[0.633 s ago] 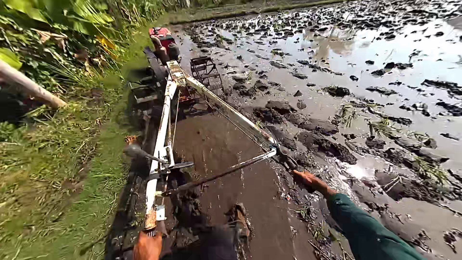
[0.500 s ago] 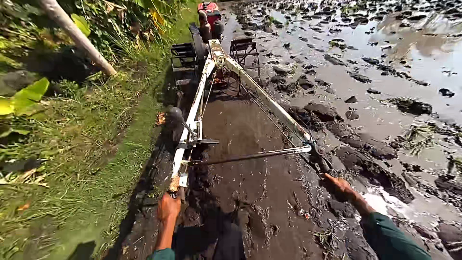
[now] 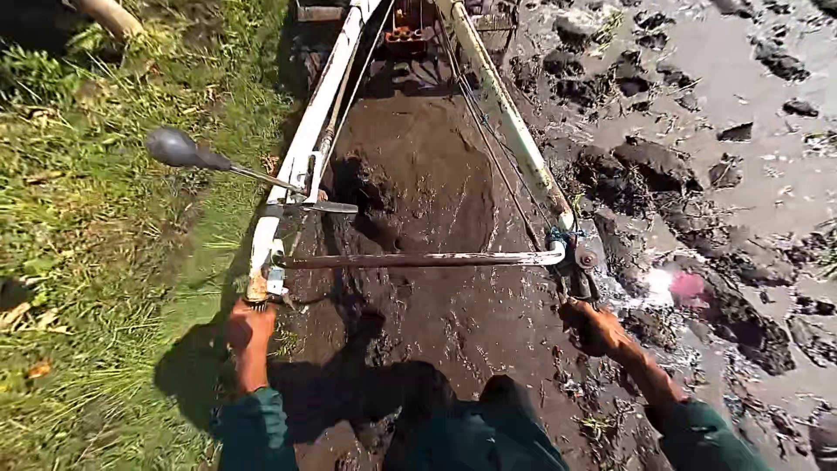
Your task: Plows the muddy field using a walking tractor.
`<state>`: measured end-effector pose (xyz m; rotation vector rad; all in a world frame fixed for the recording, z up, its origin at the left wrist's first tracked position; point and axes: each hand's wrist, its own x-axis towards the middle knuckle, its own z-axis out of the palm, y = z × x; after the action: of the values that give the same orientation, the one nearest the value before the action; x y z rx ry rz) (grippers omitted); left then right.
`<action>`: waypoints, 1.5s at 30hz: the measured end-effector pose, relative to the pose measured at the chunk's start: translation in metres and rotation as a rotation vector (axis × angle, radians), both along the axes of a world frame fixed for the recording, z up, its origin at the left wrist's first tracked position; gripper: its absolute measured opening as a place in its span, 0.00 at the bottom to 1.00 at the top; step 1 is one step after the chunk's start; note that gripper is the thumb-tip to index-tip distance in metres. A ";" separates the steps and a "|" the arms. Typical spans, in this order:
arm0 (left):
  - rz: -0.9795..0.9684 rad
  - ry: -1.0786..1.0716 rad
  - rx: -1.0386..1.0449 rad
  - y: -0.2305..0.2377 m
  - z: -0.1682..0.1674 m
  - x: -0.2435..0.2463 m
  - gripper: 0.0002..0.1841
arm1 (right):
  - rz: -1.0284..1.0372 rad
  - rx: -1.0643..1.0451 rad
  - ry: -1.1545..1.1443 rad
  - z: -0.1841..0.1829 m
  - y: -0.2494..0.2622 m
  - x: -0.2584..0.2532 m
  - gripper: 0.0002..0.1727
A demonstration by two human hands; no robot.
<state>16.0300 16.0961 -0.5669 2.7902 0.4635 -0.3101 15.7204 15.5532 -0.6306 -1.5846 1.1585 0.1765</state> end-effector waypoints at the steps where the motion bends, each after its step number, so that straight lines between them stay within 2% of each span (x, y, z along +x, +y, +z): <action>1: -0.008 0.007 -0.005 -0.021 0.003 0.008 0.30 | -0.006 -0.049 0.037 0.007 -0.023 0.013 0.26; 5: -0.043 0.020 -0.037 -0.085 0.019 0.052 0.27 | -0.001 -0.168 0.071 0.022 -0.086 0.073 0.31; 8: -0.068 0.025 -0.060 -0.111 0.024 0.101 0.27 | -0.025 -0.239 0.055 0.021 -0.115 0.125 0.32; 10: -0.082 0.031 -0.079 -0.125 0.026 0.131 0.27 | -0.023 -0.292 0.100 0.028 -0.131 0.157 0.36; 13: -0.081 -0.016 -0.051 -0.123 0.015 0.187 0.29 | 0.023 -0.211 0.072 0.036 -0.120 0.204 0.33; 17: -0.073 -0.041 0.020 -0.092 -0.001 0.275 0.30 | 0.054 0.029 -0.028 0.026 -0.086 0.269 0.31; 19: -0.108 0.016 0.031 -0.088 -0.008 0.310 0.30 | 0.023 -0.006 -0.002 0.008 -0.077 0.296 0.31; 21: -0.159 0.028 -0.003 -0.114 -0.014 0.330 0.29 | -0.046 -0.091 0.035 -0.014 -0.107 0.312 0.32; 24: -0.158 0.016 -0.052 -0.184 -0.014 0.343 0.29 | -0.046 -0.210 0.099 -0.024 -0.192 0.342 0.32; 26: -0.099 -0.023 -0.047 -0.212 -0.017 0.371 0.29 | -0.016 -0.238 0.132 -0.012 -0.213 0.374 0.33; 31: 0.009 -0.136 -0.001 -0.197 -0.021 0.486 0.32 | 0.075 -0.012 0.049 0.010 -0.176 0.472 0.24; 34: -0.043 0.039 -0.004 -0.198 -0.011 0.547 0.34 | 0.026 0.063 -0.045 -0.014 -0.169 0.517 0.23; 36: -0.071 0.091 -0.049 -0.227 -0.010 0.570 0.32 | -0.014 0.017 -0.064 -0.024 -0.202 0.537 0.22; 39: -0.037 0.022 -0.077 -0.287 -0.013 0.588 0.30 | 0.008 -0.023 -0.012 -0.009 -0.270 0.575 0.24; 42: -0.080 0.036 -0.062 -0.322 -0.012 0.631 0.28 | 0.024 -0.026 0.014 0.005 -0.304 0.622 0.25; 45: -0.110 0.040 -0.057 -0.357 -0.015 0.675 0.28 | 0.004 -0.081 0.037 -0.003 -0.346 0.669 0.29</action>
<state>16.7053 15.7387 -0.5818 2.7640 0.3056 -0.3971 16.3895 15.2069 -0.6340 -1.6606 1.2045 0.1645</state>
